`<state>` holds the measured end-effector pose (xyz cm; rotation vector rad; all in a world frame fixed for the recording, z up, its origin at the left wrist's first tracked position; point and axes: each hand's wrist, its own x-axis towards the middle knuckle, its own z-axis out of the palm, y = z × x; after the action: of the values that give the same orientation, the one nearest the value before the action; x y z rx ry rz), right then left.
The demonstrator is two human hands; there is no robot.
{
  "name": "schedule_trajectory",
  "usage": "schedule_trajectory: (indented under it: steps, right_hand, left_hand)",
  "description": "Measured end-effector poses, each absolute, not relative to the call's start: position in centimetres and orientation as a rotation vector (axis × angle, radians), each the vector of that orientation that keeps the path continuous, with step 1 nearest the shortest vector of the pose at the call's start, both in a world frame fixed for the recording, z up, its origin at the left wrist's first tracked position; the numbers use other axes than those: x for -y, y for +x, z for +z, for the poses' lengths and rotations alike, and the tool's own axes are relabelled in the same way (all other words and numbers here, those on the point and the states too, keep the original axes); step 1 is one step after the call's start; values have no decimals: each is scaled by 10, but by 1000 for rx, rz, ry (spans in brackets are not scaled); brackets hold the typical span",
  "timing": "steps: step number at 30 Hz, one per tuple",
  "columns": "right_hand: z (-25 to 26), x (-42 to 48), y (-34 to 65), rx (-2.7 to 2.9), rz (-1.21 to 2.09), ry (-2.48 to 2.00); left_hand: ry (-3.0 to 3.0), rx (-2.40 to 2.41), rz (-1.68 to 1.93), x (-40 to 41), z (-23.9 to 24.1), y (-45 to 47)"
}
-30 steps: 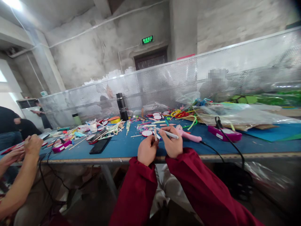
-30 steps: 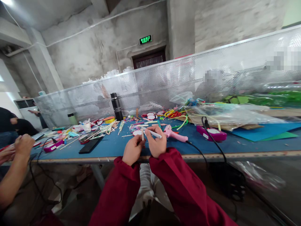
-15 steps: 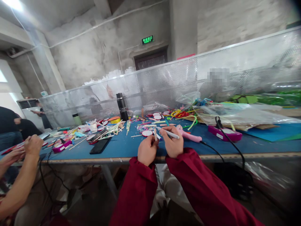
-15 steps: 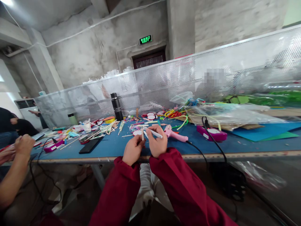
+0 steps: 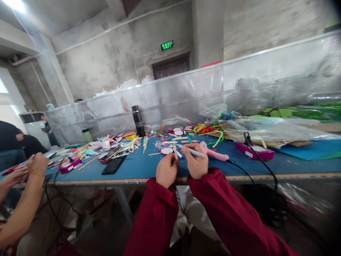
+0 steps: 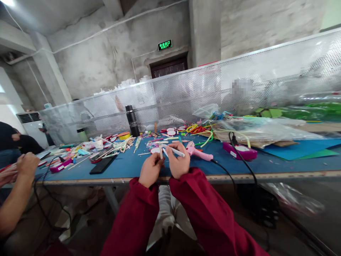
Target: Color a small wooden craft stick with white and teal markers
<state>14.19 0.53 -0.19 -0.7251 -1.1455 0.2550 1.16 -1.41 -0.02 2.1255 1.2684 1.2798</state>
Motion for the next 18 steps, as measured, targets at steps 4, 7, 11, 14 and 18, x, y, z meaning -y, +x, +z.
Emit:
schedule_trajectory:
  steps: [4,7,11,14,18]
  right_hand:
    - [-2,-5,142,1175,280,-728]
    - [-1,-5,142,1156,259,-750]
    - [0,-3,141,1152,259,-727]
    - [0,-3,141,1173,268,-732]
    - [0,-4,141,1153,231,-760]
  left_hand:
    - [2118,-1267,1287,13,-1,12]
    - [2113,-1262,1284,12,-1,12]
    - [2128,-1289,1271,12,0,11]
    - [2126,-1307,1256,13,1,12]
    - [2121,-1316,1246,14,2,12]
